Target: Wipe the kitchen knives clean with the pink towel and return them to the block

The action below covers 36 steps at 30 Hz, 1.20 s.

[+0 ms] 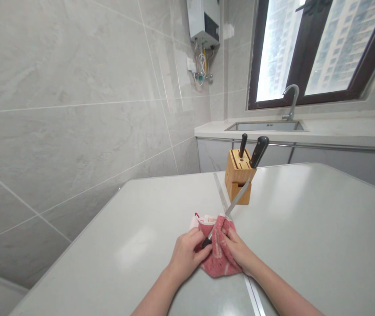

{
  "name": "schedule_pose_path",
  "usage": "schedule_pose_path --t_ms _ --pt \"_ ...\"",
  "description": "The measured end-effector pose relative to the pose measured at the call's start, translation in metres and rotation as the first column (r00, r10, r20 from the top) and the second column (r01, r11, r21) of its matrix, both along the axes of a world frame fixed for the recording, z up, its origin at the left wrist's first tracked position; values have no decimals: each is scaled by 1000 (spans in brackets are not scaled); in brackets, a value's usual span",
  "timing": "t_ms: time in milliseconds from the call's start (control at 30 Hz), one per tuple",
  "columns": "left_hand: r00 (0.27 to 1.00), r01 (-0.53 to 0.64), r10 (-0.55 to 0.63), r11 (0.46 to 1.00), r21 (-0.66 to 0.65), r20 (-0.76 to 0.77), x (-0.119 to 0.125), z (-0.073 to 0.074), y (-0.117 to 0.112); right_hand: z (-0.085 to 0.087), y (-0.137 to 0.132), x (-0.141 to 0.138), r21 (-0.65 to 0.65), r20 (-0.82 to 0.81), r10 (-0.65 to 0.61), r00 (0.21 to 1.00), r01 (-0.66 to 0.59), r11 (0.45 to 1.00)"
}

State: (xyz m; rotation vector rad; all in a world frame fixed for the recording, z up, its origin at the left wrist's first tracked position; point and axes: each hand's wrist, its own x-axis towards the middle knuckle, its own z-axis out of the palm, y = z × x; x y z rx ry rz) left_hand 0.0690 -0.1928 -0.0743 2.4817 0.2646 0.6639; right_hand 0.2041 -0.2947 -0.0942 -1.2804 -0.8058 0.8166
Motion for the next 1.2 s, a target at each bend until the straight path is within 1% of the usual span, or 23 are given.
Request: schedule_pose_path --t_ms 100,200,367,500,667,767,900,1033,1200 --pt "1000 0 0 999 34 -15 1 -1 -1 -1 1 0 -1 -23 8 1000 -8 1000" --pt "1000 -1 2 999 43 -25 1 -1 -1 0 0 -1 2 4 -2 1000 2 1000" --pt "1000 -4 4 1000 18 2 1 -1 -2 2 0 -1 13 32 -10 999 9 1000" --pt "1000 -3 3 1000 10 13 -1 -4 0 1 0 0 11 2 -3 1000 3 1000" --pt "998 -59 58 998 -36 -36 -1 -11 3 -1 0 0 33 10 1 1000 -2 999" --pt "997 -27 23 999 -44 -80 0 -13 5 -2 0 0 43 20 4 1000 -5 999" --pt "997 26 -30 998 -52 -72 1 -10 5 -3 0 0 52 11 7 1000 -7 999" --pt "998 20 -23 998 -61 -55 2 -9 5 -2 0 0 45 5 7 1000 -7 999" --pt "998 5 -9 997 -74 -54 1 -8 4 1 -1 0 52 26 35 999 -36 998"
